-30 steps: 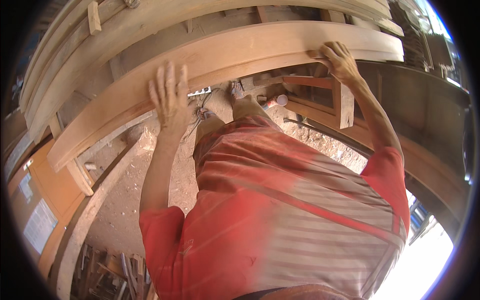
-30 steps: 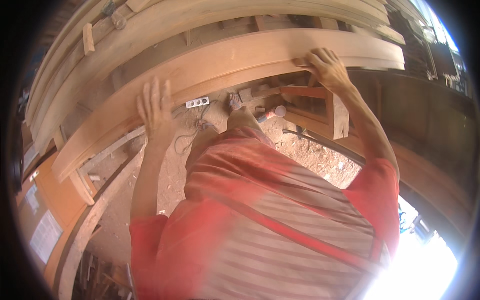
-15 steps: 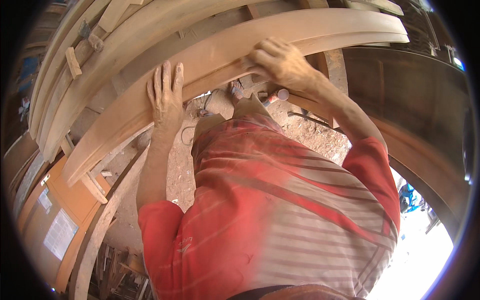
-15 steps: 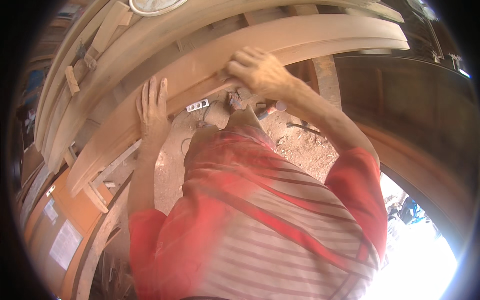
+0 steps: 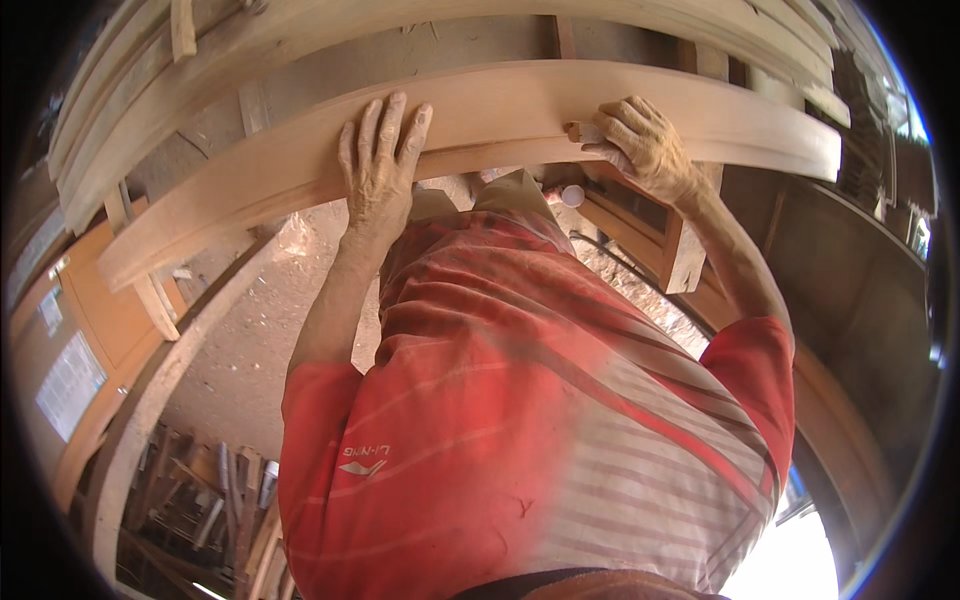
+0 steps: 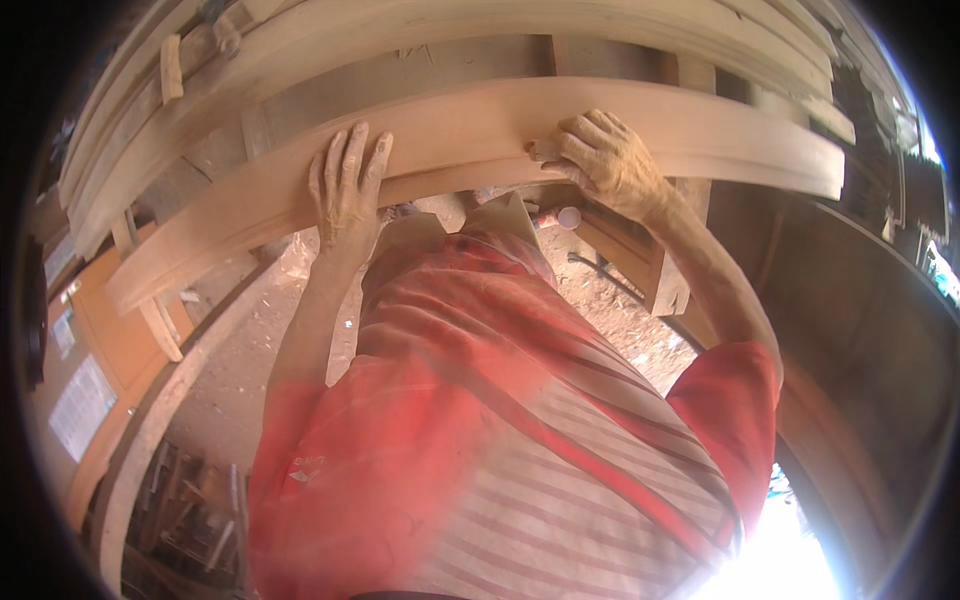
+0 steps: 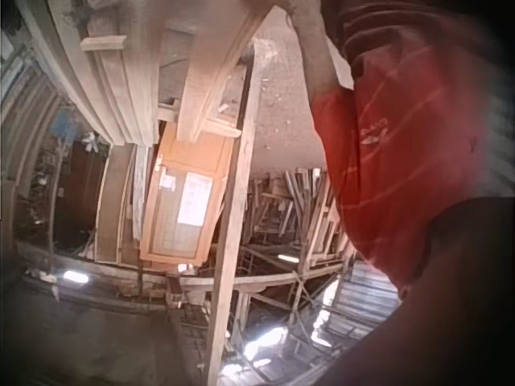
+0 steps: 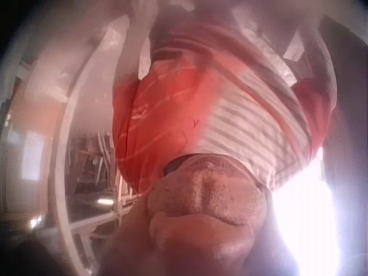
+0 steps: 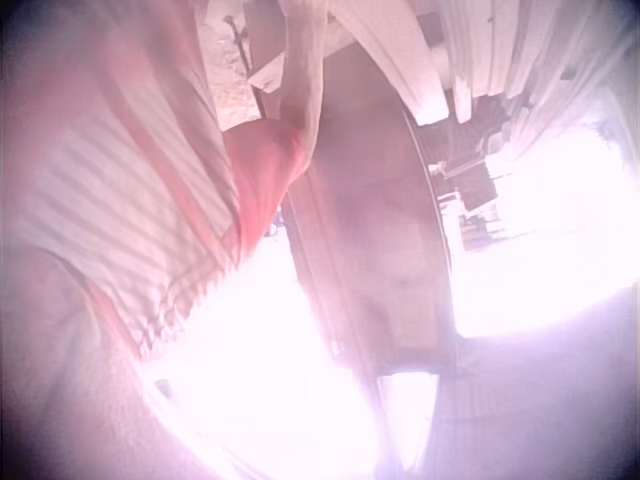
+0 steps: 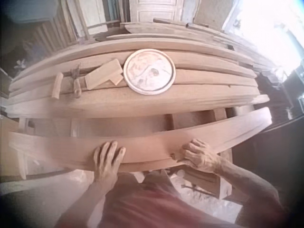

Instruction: The person sands a curved wooden beam by hand with a block and then using a power sander. They move the wood from a pile to a workbench and later stack it vertically among other wooden pieces.

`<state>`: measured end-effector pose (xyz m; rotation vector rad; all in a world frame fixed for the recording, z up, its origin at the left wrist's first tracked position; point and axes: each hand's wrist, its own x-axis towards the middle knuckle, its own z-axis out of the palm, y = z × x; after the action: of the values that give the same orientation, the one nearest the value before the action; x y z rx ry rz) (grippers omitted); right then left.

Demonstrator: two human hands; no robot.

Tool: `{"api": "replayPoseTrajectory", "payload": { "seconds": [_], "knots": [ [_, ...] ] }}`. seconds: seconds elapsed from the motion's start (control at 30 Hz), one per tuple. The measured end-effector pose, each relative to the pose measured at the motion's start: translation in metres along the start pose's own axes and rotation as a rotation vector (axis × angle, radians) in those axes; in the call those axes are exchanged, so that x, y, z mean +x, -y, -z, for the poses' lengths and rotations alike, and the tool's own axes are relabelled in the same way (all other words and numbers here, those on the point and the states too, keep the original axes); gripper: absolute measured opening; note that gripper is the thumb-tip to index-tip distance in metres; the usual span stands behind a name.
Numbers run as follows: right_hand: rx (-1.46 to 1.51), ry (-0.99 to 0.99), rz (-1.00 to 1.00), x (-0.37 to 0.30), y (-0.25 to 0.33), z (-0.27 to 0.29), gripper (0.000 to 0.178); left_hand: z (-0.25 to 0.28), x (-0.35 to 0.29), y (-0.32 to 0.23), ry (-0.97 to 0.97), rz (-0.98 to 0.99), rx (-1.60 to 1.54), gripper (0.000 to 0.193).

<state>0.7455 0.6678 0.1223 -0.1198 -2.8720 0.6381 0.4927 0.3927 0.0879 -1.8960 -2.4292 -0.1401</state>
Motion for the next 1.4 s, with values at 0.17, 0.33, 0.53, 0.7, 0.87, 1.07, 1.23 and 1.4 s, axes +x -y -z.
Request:
{"api": "replayPoseTrajectory", "payload": {
  "seconds": [0.17, 0.33, 0.53, 0.7, 0.87, 1.07, 1.23, 1.4],
  "knots": [
    [0.011, -0.088, 0.032, 0.058, 0.016, -0.035, 0.034, -0.002, -0.081, -0.014, 0.177, 0.278, -0.943, 0.066],
    [0.009, -0.041, -0.026, 0.097, 0.016, -0.048, 0.028, -0.076, -0.087, -0.032, -0.018, 0.753, -2.130, 0.033],
    [0.294, 0.060, -0.292, 0.103, 0.015, -0.055, 0.028, -0.073, -0.040, -0.051, -0.308, 0.973, -2.603, 0.028],
    [0.151, 0.048, -0.354, 0.125, 0.053, -0.073, 0.031, -0.037, -0.057, -0.013, -0.402, 1.136, -2.507, 0.041],
    [0.113, -0.105, -0.016, 0.174, 0.136, -0.114, 0.028, -0.027, -0.115, 0.072, -0.461, 1.154, -2.262, 0.046],
    [0.235, 0.026, 0.154, 0.177, 0.175, -0.130, 0.045, -0.017, -0.159, 0.136, -0.508, 1.130, -2.060, 0.051],
    [0.087, 0.127, 0.200, 0.140, 0.164, -0.101, 0.045, -0.008, -0.157, 0.127, -0.487, 1.112, -2.067, 0.054],
    [0.049, 0.041, 0.281, 0.159, 0.174, -0.130, 0.035, -0.022, -0.158, 0.124, -0.519, 1.044, -2.122, 0.054]
  ]
}}
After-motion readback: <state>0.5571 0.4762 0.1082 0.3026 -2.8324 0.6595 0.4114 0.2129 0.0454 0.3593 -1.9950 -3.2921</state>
